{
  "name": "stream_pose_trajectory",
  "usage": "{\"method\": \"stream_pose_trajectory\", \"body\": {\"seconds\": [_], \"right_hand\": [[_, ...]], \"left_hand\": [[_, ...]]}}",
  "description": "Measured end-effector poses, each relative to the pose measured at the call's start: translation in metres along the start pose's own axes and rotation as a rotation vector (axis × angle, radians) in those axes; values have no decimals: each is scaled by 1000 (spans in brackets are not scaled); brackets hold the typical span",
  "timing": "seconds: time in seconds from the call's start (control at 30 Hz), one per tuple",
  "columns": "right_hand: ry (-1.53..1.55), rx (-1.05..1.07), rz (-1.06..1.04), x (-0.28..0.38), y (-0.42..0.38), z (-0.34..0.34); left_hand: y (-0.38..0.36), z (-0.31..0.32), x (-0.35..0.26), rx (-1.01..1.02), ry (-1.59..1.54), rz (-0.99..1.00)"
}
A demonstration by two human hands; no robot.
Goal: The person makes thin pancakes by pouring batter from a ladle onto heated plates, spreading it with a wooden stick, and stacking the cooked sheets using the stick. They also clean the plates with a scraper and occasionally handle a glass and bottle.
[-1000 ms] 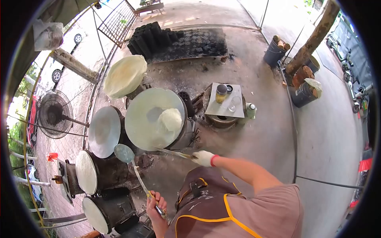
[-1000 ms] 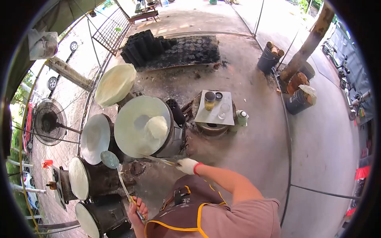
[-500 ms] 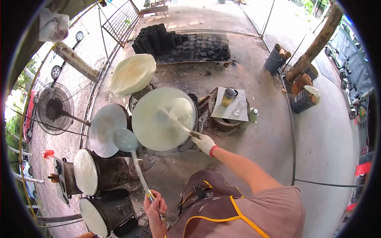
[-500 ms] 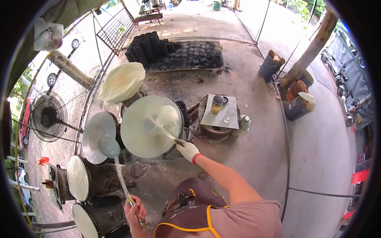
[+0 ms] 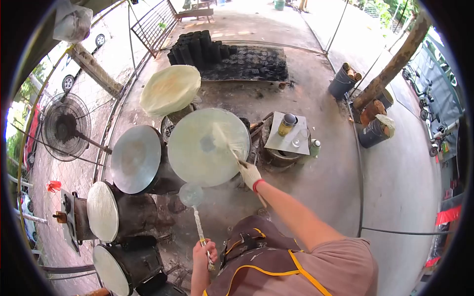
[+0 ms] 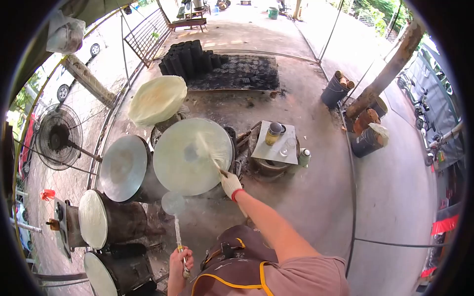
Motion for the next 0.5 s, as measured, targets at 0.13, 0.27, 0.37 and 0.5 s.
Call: {"method": "stream_pose_trajectory", "body": {"seconds": [0.13,0.27,0.37,0.5], "right_hand": [[-185,120,-290,86,33,-8],[-278,64,-187,75,22,-22],[-205,353,-80,56,21,-1],[-90,271,-13,91,51,-8]], "left_hand": [[9,8,4,33,-115,-27],[13,16,22,-19,-182,-69],[15,22,28,-54,-181,-88],[24,26,15,-131,-67,-47]]}}
Point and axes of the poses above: each hand's wrist, its own y-axis towards the middle knuckle, its own z-axis out of the palm, x = y × z, the point moved 10 cm from there along y, towards the middle knuckle, and after that the axes turned 9 degrees about -x, right-handed, at the moved point
